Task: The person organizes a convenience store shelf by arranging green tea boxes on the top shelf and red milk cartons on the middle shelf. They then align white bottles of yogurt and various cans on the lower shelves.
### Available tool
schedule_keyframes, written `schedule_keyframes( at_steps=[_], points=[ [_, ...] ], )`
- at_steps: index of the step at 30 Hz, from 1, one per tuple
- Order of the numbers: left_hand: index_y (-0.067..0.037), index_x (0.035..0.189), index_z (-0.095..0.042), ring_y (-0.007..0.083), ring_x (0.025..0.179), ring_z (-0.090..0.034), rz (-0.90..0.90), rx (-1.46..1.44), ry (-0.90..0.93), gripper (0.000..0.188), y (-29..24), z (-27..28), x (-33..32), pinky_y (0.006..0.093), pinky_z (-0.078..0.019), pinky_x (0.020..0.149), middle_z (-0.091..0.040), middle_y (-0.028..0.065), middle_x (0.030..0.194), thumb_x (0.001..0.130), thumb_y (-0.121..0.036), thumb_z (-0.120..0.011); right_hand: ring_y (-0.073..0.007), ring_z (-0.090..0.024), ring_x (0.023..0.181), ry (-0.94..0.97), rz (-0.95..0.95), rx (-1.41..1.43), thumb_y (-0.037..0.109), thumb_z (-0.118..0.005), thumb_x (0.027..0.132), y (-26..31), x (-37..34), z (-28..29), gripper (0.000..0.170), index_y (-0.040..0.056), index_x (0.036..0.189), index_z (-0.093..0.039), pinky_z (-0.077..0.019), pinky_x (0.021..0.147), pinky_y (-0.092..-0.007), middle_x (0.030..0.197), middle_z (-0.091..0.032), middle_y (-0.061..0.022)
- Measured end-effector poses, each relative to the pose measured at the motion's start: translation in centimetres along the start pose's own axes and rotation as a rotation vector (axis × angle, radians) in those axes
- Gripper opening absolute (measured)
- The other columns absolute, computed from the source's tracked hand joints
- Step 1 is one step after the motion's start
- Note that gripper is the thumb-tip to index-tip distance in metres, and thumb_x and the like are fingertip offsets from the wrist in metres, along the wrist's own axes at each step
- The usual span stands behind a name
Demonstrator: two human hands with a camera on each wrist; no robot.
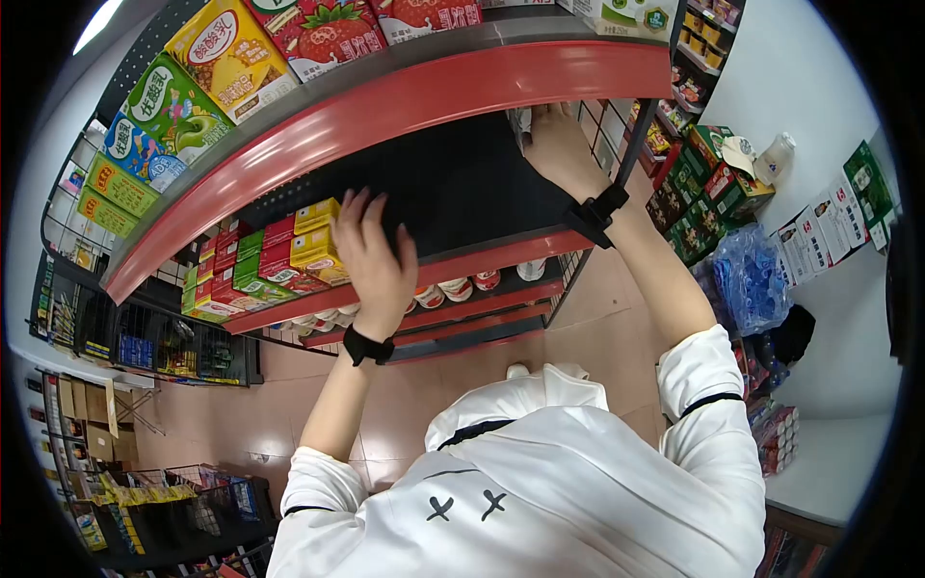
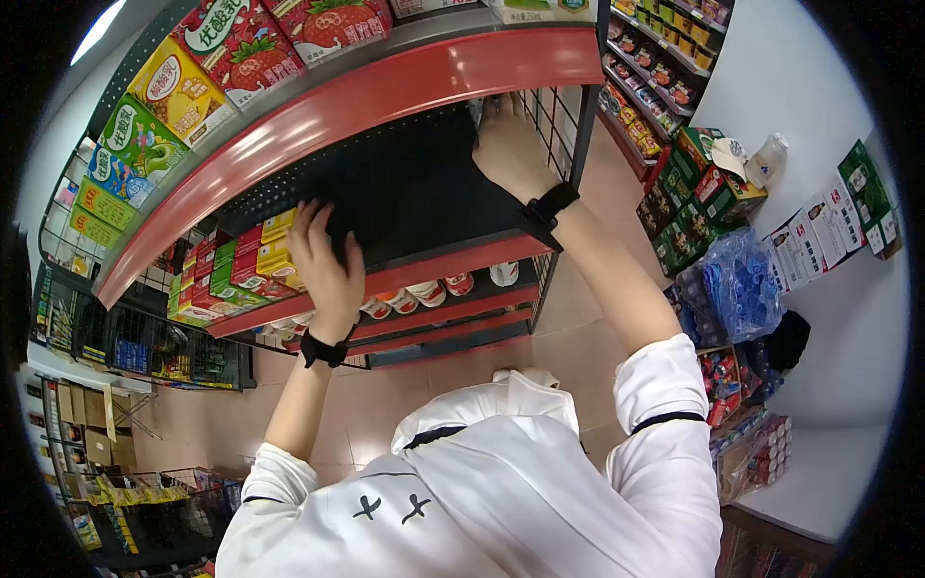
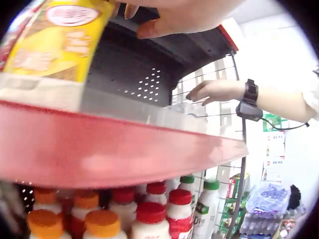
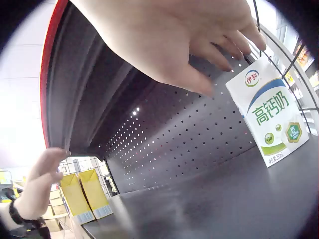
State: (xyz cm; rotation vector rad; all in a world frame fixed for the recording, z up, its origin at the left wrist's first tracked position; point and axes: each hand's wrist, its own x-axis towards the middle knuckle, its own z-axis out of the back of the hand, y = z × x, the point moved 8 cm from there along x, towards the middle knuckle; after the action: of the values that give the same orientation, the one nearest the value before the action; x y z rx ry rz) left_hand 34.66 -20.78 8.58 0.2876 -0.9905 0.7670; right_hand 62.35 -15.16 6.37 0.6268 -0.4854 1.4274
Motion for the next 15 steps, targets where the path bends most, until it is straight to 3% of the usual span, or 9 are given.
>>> schedule_keyframes(
  at_steps=[6,9,11,13,15],
  points=[
    [-0.007,0.136,-0.041,0.0429,0.122,-0.045,-0.165,-0.260,0.325,0.060,-5.7,-8.9,5.8,0.0473,-0.0390,0.102,-0.041,0.0229,0.137,0.080,-0.007,-0.063,-0.0359,-0.046,0.124,-0.027,-0.016,-0.408,0.017,-0.055,0.083,1.0,-0.9,-0.3,0.052,-0.0070,0.129,-0.047,-0.0472,0.088,-0.0468,0.132,-0.048,-0.0258],
    [-0.007,0.142,-0.032,0.0438,0.122,-0.045,-0.242,-0.155,0.473,0.070,-6.6,-13.6,7.4,0.0452,-0.0412,0.101,-0.037,0.0241,0.141,0.080,-0.009,-0.063,-0.0313,-0.049,0.119,0.019,-0.039,-0.518,0.017,-0.055,0.084,1.4,-0.7,0.2,0.050,-0.0034,0.130,-0.048,-0.0494,0.083,-0.0408,0.126,-0.052,-0.0208],
    [-0.006,0.145,-0.026,0.0448,0.122,-0.044,-0.234,-0.252,0.593,0.076,-7.2,-15.9,8.3,0.0459,-0.0416,0.101,-0.035,0.0247,0.142,0.079,-0.011,-0.065,-0.0265,-0.053,0.107,0.001,-0.047,-0.493,0.017,-0.056,0.083,1.3,-0.6,0.6,0.045,-0.0002,0.124,-0.052,-0.0500,0.075,-0.0385,0.112,-0.056,-0.0119],
    [-0.002,0.144,-0.026,0.0429,0.123,-0.044,-0.237,-0.246,0.598,0.076,-7.6,-18.2,7.9,0.0451,-0.0424,0.101,-0.036,0.0248,0.141,0.079,-0.013,-0.065,-0.0248,-0.053,0.102,-0.030,-0.078,-0.494,0.017,-0.057,0.083,1.7,-0.7,1.4,0.041,0.0016,0.120,-0.054,-0.0493,0.072,-0.0378,0.105,-0.056,-0.0089],
    [-0.001,0.143,-0.025,0.0404,0.124,-0.043,-0.357,-0.376,0.454,0.075,-9.3,-18.6,7.8,0.0441,-0.0427,0.100,-0.037,0.0251,0.140,0.080,-0.013,-0.063,-0.0232,-0.054,0.097,-0.060,-0.110,-0.501,0.017,-0.057,0.082,1.7,-1.1,2.0,0.037,0.0034,0.116,-0.056,-0.0486,0.069,-0.0371,0.099,-0.055,-0.0059]
  ],
)
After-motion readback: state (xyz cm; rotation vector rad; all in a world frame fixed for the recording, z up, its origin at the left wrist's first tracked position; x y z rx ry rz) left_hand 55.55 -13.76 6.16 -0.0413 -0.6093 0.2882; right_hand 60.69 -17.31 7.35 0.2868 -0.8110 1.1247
